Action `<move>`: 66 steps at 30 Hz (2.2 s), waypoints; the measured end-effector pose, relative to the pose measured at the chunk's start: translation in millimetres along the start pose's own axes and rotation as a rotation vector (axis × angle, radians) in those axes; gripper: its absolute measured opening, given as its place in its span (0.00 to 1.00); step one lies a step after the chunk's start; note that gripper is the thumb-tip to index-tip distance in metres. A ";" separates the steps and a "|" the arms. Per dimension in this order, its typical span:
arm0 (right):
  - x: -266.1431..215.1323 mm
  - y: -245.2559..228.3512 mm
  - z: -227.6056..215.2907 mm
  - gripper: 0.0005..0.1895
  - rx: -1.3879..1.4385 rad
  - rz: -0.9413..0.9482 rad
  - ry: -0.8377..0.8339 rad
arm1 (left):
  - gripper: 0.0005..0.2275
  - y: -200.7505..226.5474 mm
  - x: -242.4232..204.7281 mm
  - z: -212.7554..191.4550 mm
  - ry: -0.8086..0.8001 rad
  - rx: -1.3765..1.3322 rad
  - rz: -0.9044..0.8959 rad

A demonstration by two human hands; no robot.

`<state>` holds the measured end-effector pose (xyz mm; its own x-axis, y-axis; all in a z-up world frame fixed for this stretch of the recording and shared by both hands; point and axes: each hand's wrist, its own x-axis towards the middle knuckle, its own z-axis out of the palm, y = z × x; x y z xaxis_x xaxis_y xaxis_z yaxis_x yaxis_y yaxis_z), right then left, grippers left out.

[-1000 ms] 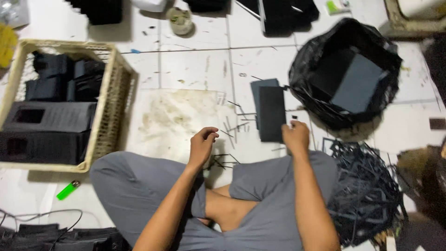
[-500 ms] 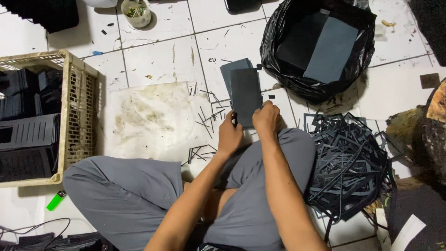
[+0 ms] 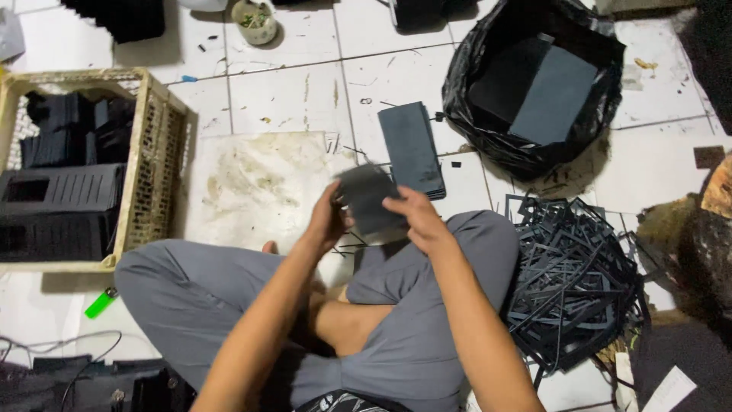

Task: Organizing and stacking black leather cutouts on the floor

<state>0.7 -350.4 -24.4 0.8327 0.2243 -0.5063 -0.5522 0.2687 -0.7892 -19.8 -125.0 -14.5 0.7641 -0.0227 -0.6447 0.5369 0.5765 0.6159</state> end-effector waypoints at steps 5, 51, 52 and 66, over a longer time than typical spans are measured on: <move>-66.4 -4.6 86.2 0.30 -0.342 -0.001 -0.183 | 0.22 39.1 -17.7 -55.1 0.088 0.014 0.119; 49.6 30.7 108.5 0.23 -0.462 -0.353 0.005 | 0.17 45.9 -18.8 -82.0 -0.111 0.216 0.354; 27.2 21.5 112.3 0.23 -0.459 -0.359 0.008 | 0.17 45.8 -25.5 -70.7 -0.116 0.220 0.357; -56.8 -3.8 119.9 0.11 -0.835 -0.611 0.217 | 0.15 11.5 -44.2 -42.2 -0.078 0.368 0.289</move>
<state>-49.4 -251.9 49.0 0.9947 0.0740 0.0719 0.0983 -0.4688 -0.8778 -62.5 -82.9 2.0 0.9179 0.0266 -0.3960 0.3786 0.2410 0.8936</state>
